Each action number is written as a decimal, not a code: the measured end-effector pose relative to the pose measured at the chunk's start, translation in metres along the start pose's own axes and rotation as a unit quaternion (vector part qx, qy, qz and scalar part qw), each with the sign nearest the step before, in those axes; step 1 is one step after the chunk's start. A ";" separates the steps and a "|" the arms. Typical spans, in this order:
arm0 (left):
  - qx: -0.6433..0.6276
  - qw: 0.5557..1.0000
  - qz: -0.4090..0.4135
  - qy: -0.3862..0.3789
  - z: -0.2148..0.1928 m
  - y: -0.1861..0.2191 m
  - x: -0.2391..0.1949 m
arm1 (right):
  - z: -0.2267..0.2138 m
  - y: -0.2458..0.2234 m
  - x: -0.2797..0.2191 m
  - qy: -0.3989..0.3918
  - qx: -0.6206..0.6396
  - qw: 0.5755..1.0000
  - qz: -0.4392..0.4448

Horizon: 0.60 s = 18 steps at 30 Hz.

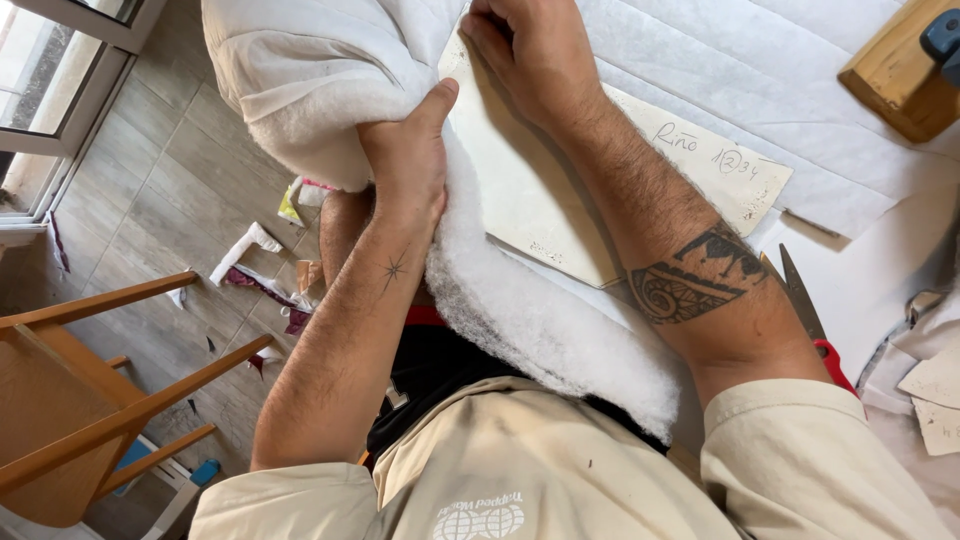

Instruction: Cutting out various fabric components from quilted and leopard-print materials using paper templates and scissors on a workshop table.

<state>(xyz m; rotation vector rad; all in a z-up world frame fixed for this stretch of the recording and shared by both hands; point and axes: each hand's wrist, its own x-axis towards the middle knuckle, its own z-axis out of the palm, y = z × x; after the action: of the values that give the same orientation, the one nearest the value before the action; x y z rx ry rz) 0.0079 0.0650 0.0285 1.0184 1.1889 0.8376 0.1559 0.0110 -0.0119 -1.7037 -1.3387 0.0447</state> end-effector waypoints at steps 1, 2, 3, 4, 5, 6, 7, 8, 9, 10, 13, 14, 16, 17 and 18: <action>-0.001 1.000 0.001 0.001 0.001 0.002 0.000 | 0.000 0.000 0.000 -0.001 0.000 1.000 -0.001; 0.001 1.000 -0.015 -0.014 0.001 0.003 0.000 | 0.000 0.000 0.001 0.000 -0.005 1.000 0.002; 0.005 0.999 -0.031 -0.028 0.000 0.005 -0.001 | 0.000 0.000 0.000 -0.001 -0.009 1.000 0.005; 0.004 0.999 -0.031 -0.026 0.000 0.009 -0.004 | 0.002 0.001 0.000 -0.002 -0.007 1.000 0.005; 0.001 0.998 -0.053 -0.023 0.002 0.013 -0.006 | 0.002 0.002 0.001 0.003 -0.015 1.000 0.001; -0.001 0.997 -0.075 -0.019 0.003 0.018 -0.009 | 0.003 0.004 0.001 0.007 -0.023 1.000 -0.002; -0.001 0.997 -0.076 -0.020 0.004 0.018 -0.008 | 0.004 0.006 0.001 0.007 -0.024 1.000 -0.001; -0.001 0.996 -0.085 -0.018 0.004 0.018 -0.007 | 0.005 0.007 0.000 0.011 -0.023 1.000 -0.002; -0.001 0.995 -0.095 -0.013 0.003 0.018 -0.007 | 0.007 0.009 0.000 0.013 -0.021 1.000 -0.003; -0.001 0.995 -0.096 -0.013 0.004 0.018 -0.008 | 0.006 0.009 -0.002 0.012 -0.020 1.000 -0.002; 0.022 0.996 -0.079 -0.026 0.005 0.016 -0.006 | 0.004 0.009 -0.002 0.003 -0.037 0.999 -0.022; 0.022 0.997 -0.066 -0.027 0.005 0.013 -0.004 | 0.003 0.006 -0.002 0.003 -0.048 0.998 -0.026; 0.023 0.998 -0.053 -0.030 0.007 0.007 0.000 | 0.000 0.003 -0.001 0.004 -0.060 0.998 -0.030; 0.022 0.998 -0.045 -0.023 0.008 0.003 0.002 | -0.001 0.001 0.000 -0.004 -0.066 0.997 -0.042; 0.021 0.999 -0.038 -0.015 0.009 0.000 0.005 | -0.002 0.000 0.001 -0.012 -0.072 0.996 -0.053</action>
<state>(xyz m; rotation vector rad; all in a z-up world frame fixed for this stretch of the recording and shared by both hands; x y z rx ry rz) 0.0175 0.0675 0.0272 1.0108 1.2162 0.7385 0.1571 0.0101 -0.0101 -1.7522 -1.4784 -0.0948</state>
